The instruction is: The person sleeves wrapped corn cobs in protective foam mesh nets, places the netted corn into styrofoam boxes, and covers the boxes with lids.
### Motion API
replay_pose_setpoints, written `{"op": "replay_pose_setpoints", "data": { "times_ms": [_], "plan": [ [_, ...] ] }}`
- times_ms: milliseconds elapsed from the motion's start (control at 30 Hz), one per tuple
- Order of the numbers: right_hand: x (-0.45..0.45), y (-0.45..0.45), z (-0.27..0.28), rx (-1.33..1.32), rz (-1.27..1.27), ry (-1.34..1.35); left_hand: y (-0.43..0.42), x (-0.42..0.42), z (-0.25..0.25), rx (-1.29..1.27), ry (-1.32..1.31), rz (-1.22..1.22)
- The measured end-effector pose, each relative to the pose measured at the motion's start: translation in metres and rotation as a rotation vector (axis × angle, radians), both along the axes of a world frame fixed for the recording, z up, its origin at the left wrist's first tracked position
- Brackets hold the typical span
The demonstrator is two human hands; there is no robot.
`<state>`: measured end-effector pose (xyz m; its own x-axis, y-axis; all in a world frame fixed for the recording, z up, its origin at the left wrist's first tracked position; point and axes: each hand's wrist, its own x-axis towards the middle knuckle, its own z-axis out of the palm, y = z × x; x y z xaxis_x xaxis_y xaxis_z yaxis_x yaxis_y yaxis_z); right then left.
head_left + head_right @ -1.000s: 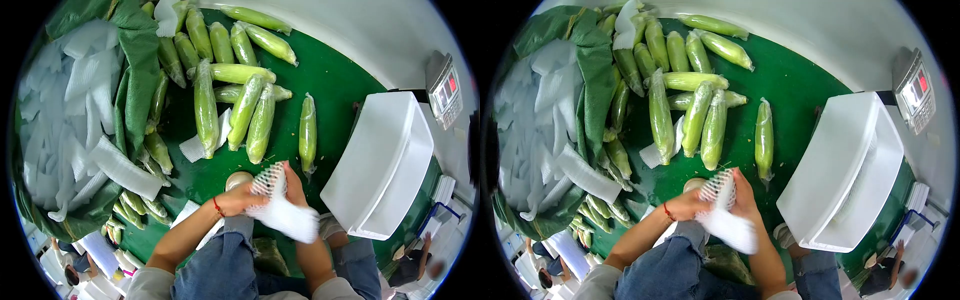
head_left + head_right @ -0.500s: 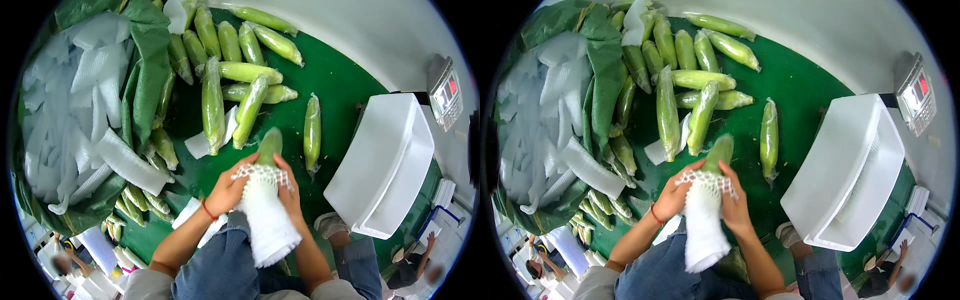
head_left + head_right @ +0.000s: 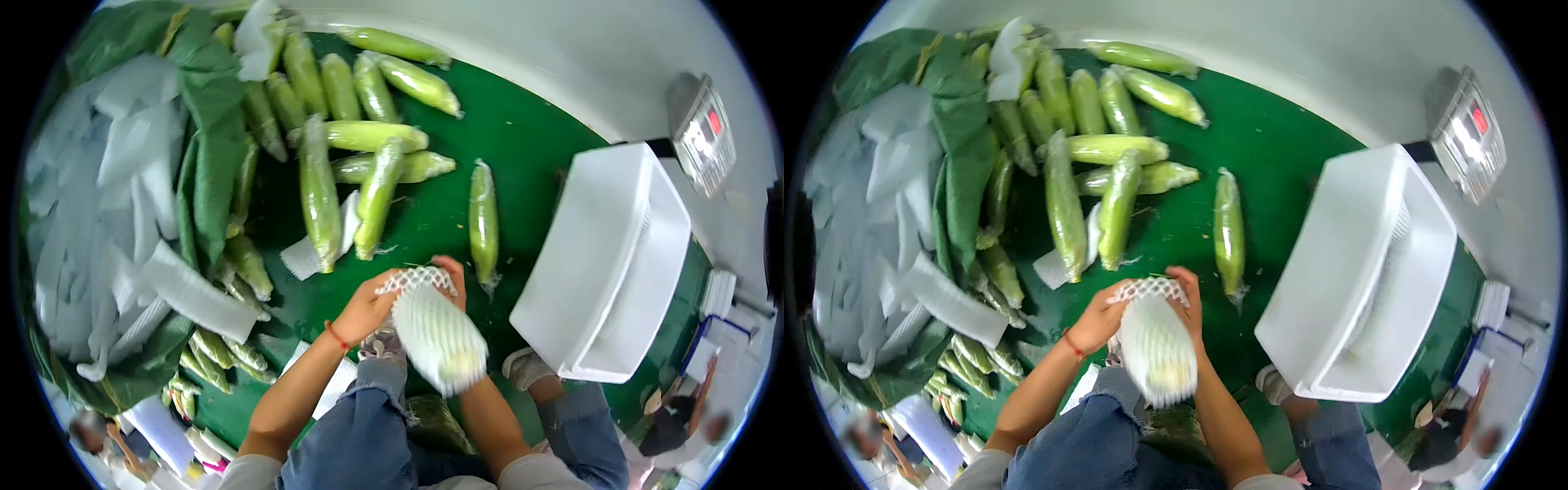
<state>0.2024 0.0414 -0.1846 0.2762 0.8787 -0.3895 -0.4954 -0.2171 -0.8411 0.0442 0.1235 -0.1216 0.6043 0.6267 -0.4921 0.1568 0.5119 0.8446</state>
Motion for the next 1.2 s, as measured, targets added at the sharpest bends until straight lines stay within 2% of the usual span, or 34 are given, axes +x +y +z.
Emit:
{"op": "replay_pose_setpoints", "data": {
  "times_ms": [33,100,133,167,200,267,300,367,400,467,533,600,667,700,733,767,800,833,867,900,933,967,1000,1067,1133,1167,1200],
  "plan": [
    [0.004,0.01,0.058,-0.134,-0.015,0.251,0.01,0.005,0.026,0.192,0.0,-0.04],
    [0.027,-0.005,0.104,-0.315,0.076,0.945,0.03,0.014,0.065,0.563,0.044,-0.143],
    [0.039,-0.021,0.113,-0.32,0.167,1.019,0.043,0.013,0.069,0.755,0.105,-0.199],
    [0.051,-0.037,0.123,-0.324,0.263,1.088,0.055,0.01,0.058,0.949,0.387,-0.183],
    [0.057,-0.044,0.152,-0.328,0.319,0.791,0.064,0.0,0.048,1.134,0.69,-0.15],
    [0.102,-0.049,0.203,-0.193,0.21,0.674,0.079,-0.021,0.02,1.335,1.082,-0.287],
    [0.129,-0.044,0.231,-0.086,0.156,0.574,0.082,-0.025,0.011,1.356,1.07,-0.282],
    [0.171,-0.045,0.27,0.001,-0.342,0.187,0.083,-0.028,-0.002,1.395,1.047,-0.269],
    [0.185,-0.027,0.286,-0.17,-0.645,-0.037,0.085,-0.028,-0.01,1.402,1.009,-0.26],
    [0.24,-0.006,0.259,-0.4,-0.368,-0.621,0.085,-0.03,-0.016,1.41,0.954,-0.231],
    [0.254,-0.001,0.206,-0.505,-0.122,-0.887,0.089,-0.028,-0.008,1.401,0.952,-0.233],
    [0.252,0.01,0.17,-0.462,-0.026,-1.108,0.095,-0.032,-0.006,1.37,0.935,-0.27],
    [0.243,0.013,0.168,-0.51,0.105,-1.364,0.104,-0.034,-0.006,1.338,0.898,-0.313],
    [0.256,0.002,0.157,-0.435,0.107,-1.507,0.11,-0.035,-0.005,1.337,0.841,-0.269],
    [0.249,0.001,0.172,-0.414,0.036,-1.621,0.114,-0.038,-0.005,1.321,0.845,-0.22],
    [0.226,0.009,0.202,-0.375,-0.112,-1.59,0.117,-0.042,-0.002,1.28,0.816,-0.155],
    [0.204,0.012,0.232,-0.268,-0.198,-1.534,0.11,-0.048,0.0,1.148,0.574,0.137],
    [0.185,-0.002,0.241,-0.051,-0.183,-1.359,0.101,-0.05,0.016,0.924,0.405,0.395],
    [0.166,-0.004,0.24,0.132,-0.086,-1.234,0.09,-0.045,0.04,0.685,0.219,0.635],
    [0.148,-0.006,0.238,0.294,0.023,-1.082,0.079,-0.039,0.07,0.459,0.084,0.713],
    [0.12,0.008,0.236,0.347,0.189,-0.912,0.067,-0.032,0.092,0.245,-0.071,0.789],
    [0.092,0.022,0.233,0.369,0.348,-0.734,0.055,-0.024,0.092,0.27,-0.04,0.607],
    [0.066,0.035,0.229,0.257,0.483,-0.479,0.039,-0.011,0.093,0.208,-0.062,0.491],
    [0.029,0.045,0.194,0.079,0.412,-0.118,0.008,0.014,0.095,0.014,-0.146,0.32],
    [0.013,0.044,0.165,-0.16,0.376,0.175,-0.013,0.009,0.067,-0.018,-0.038,0.21],
    [0.008,0.037,0.153,-0.302,0.372,0.307,-0.017,0.005,0.058,0.593,0.176,0.184],
    [0.004,0.025,0.139,-0.354,0.442,0.345,-0.02,-0.003,0.056,0.608,0.23,0.193]
  ]
}}
